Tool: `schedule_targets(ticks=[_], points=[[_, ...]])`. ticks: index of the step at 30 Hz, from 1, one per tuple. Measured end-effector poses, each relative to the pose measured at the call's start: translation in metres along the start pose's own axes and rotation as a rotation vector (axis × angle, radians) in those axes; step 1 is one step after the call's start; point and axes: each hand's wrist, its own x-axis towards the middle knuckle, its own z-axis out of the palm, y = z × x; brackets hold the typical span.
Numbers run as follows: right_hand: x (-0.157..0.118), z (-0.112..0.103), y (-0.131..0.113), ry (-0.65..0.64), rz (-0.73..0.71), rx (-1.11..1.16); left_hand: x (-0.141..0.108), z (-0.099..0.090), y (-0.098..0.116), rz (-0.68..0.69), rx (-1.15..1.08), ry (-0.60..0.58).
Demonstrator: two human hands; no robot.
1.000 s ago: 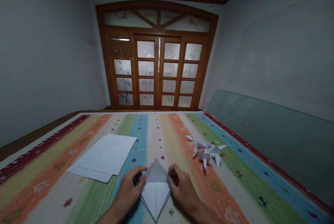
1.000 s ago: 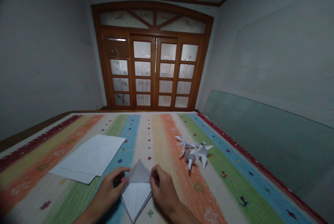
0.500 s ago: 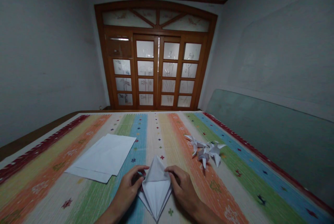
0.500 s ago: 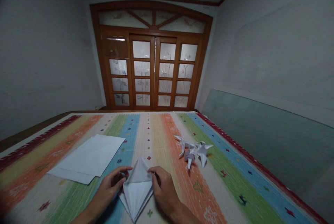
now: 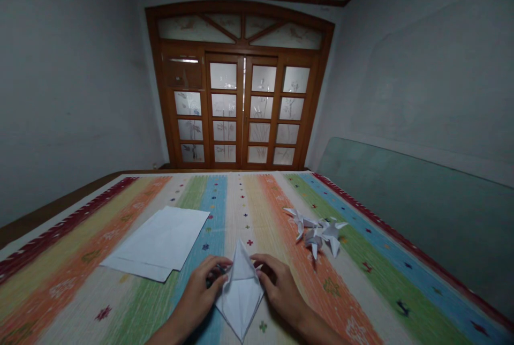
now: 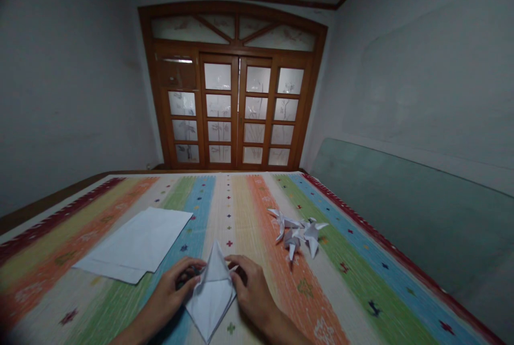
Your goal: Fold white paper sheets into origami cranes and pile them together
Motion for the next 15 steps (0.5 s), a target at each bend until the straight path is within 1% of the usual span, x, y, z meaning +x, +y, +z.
schedule_targets(ticks=[3,7,11,15], points=[[0.0,0.001,0.002,-0.008,0.026,0.015,-0.001,0.0,0.003,0.018,0.059,-0.007],[0.001,0.003,0.008,0.002,0.066,0.052,-0.001,0.002,-0.001,0.032,0.091,0.012],[0.005,0.005,0.012,0.024,0.118,0.157,0.0,0.004,-0.003,0.014,0.048,0.008],[0.008,0.005,0.012,-0.012,0.174,0.314,0.001,0.003,0.002,-0.008,-0.017,-0.027]])
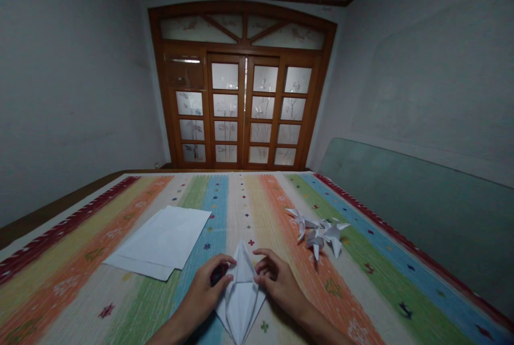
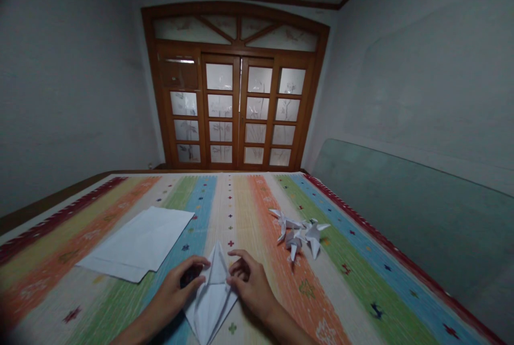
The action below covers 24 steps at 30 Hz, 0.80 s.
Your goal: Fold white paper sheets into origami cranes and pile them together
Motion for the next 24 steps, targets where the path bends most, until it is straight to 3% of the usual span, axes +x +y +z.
schedule_targets(ticks=[6,15,24], points=[[0.001,-0.002,-0.004,-0.101,0.066,0.102,0.001,0.001,-0.007,-0.014,-0.171,-0.029],[-0.004,0.001,-0.006,-0.149,0.063,0.079,0.0,0.003,-0.013,-0.005,-0.292,-0.062],[-0.007,0.0,0.0,-0.205,0.025,-0.07,-0.005,0.002,-0.001,-0.036,0.026,-0.087]])
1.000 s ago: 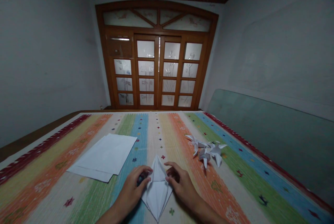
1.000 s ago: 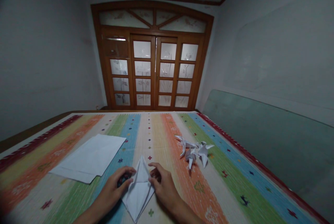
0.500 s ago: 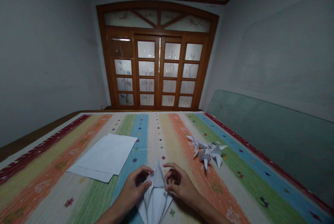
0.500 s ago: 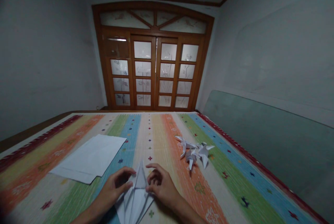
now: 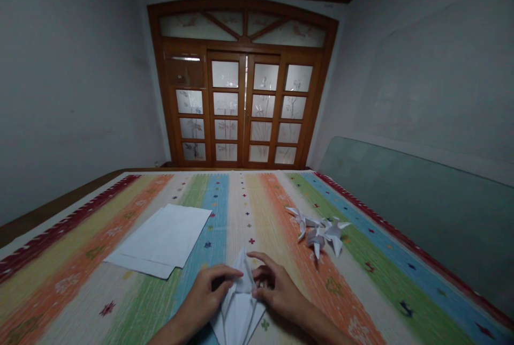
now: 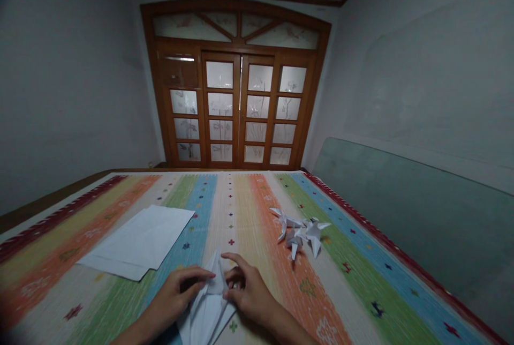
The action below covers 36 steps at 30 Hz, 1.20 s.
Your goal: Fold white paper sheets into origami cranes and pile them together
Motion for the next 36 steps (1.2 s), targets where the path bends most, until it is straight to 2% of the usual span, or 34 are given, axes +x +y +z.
schedule_targets(ticks=[5,12,22,28,31,36], points=[[-0.002,0.001,0.003,0.003,0.01,-0.056,0.001,-0.005,-0.007,-0.025,0.054,0.048],[-0.006,0.0,0.008,-0.041,-0.066,-0.205,0.007,-0.013,-0.022,-0.084,-0.297,-0.072],[-0.007,-0.001,-0.007,-0.085,-0.094,-0.116,0.007,-0.021,-0.005,-0.18,-0.536,-0.137],[-0.01,0.006,-0.009,0.031,-0.029,-0.26,0.007,-0.018,0.001,-0.111,-0.406,-0.071],[-0.011,0.008,-0.009,0.083,-0.066,-0.327,-0.002,-0.013,0.004,-0.057,-0.24,0.001],[-0.013,0.01,-0.006,0.148,-0.163,-0.417,-0.017,-0.002,0.007,0.052,0.1,0.023]])
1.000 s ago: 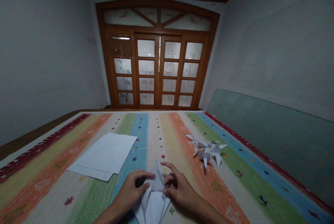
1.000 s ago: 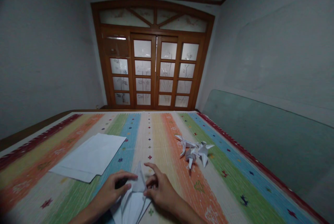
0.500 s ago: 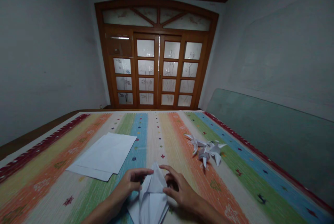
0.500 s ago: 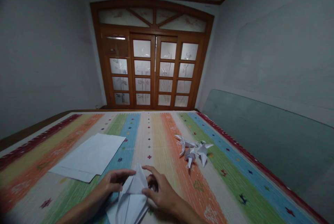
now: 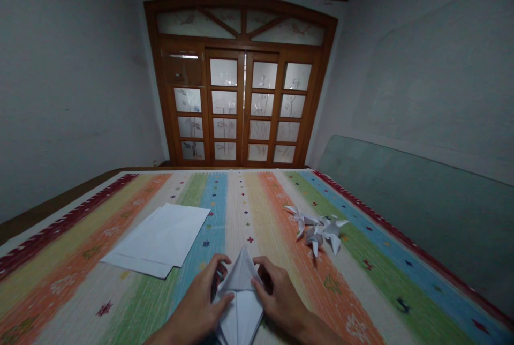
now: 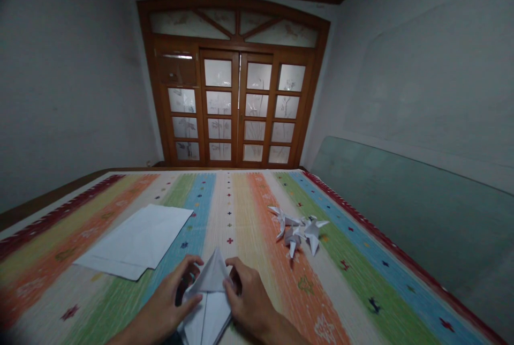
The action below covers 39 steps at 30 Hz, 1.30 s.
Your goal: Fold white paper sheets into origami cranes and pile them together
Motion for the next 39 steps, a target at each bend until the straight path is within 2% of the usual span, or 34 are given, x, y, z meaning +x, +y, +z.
schedule_targets(ticks=[8,14,18,28,36,39], points=[[-0.005,0.001,0.005,0.021,-0.113,-0.143,0.005,0.001,-0.007,0.008,0.333,0.035],[-0.006,0.002,0.01,-0.042,-0.112,-0.179,0.005,0.0,-0.014,0.068,0.41,0.017],[-0.004,0.002,0.011,-0.036,-0.096,-0.194,0.004,0.002,-0.013,0.099,0.45,0.04],[-0.002,0.009,0.004,0.061,-0.049,-0.146,0.004,0.011,-0.003,0.061,0.403,0.074],[-0.001,0.01,0.003,0.153,-0.015,-0.227,0.009,0.013,-0.001,-0.055,0.295,0.146],[-0.002,0.011,0.006,0.137,0.008,-0.258,0.01,0.014,0.0,-0.084,0.289,0.136]])
